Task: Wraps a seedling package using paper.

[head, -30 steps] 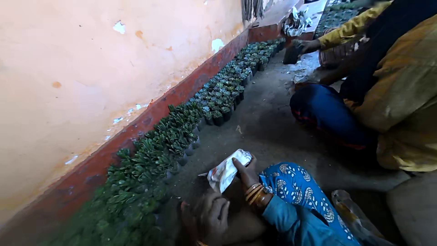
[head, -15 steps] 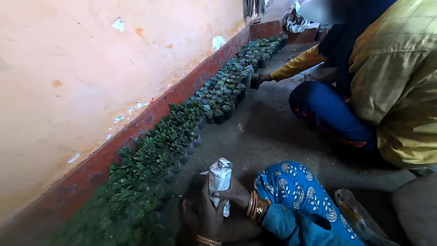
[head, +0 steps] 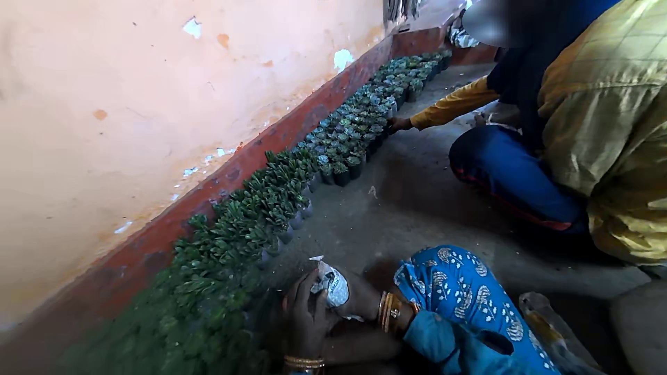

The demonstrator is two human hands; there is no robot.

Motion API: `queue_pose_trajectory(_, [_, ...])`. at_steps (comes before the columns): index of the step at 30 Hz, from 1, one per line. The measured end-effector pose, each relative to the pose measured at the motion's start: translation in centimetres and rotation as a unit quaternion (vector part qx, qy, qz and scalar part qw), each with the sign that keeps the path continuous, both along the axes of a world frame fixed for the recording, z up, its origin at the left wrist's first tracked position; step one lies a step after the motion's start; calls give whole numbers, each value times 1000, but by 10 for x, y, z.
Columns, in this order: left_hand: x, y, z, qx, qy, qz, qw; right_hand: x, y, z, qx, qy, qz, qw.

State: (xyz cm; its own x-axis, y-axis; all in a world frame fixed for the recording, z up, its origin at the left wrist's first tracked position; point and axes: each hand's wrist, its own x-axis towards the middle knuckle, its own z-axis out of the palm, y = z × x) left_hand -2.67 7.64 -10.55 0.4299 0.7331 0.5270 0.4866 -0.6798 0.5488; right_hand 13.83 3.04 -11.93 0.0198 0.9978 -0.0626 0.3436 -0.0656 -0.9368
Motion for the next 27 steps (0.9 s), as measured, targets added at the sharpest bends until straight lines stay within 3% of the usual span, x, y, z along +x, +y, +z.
queue_pose_trajectory(3, [-6, 4, -1, -2, 1, 1, 1000, 2, 1, -3, 18, -25, 45, 999])
queue_pose_trajectory(8, [-6, 5, 5, 87, 2, 22, 996, 3, 0, -2, 13, -13, 112, 994])
queue_pose_trajectory(11, [-7, 7, 7, 64, -30, 22, 997, 2, 1, 1, 17, -17, 133, 991])
queue_pose_trajectory(13, [-9, 7, 9, 40, -46, 31, 998, 1, 2, 6, 17, -28, 134, 990])
queue_pose_trajectory(16, [-12, 7, 7, 80, -80, 79, 990, 0, 4, 10, 47, -54, 108, 992])
queue_pose_trajectory(20, [-16, 4, 25, 25, -187, 115, 975, 3, 4, -13, 46, -35, 52, 997])
queue_pose_trajectory(25, [-5, -5, 13, -39, -43, 77, 995, 0, 5, -4, 19, 7, 34, 999])
queue_pose_trajectory(27, [1, -7, 10, -58, -27, 88, 994, -2, 3, -9, 23, -13, 39, 999])
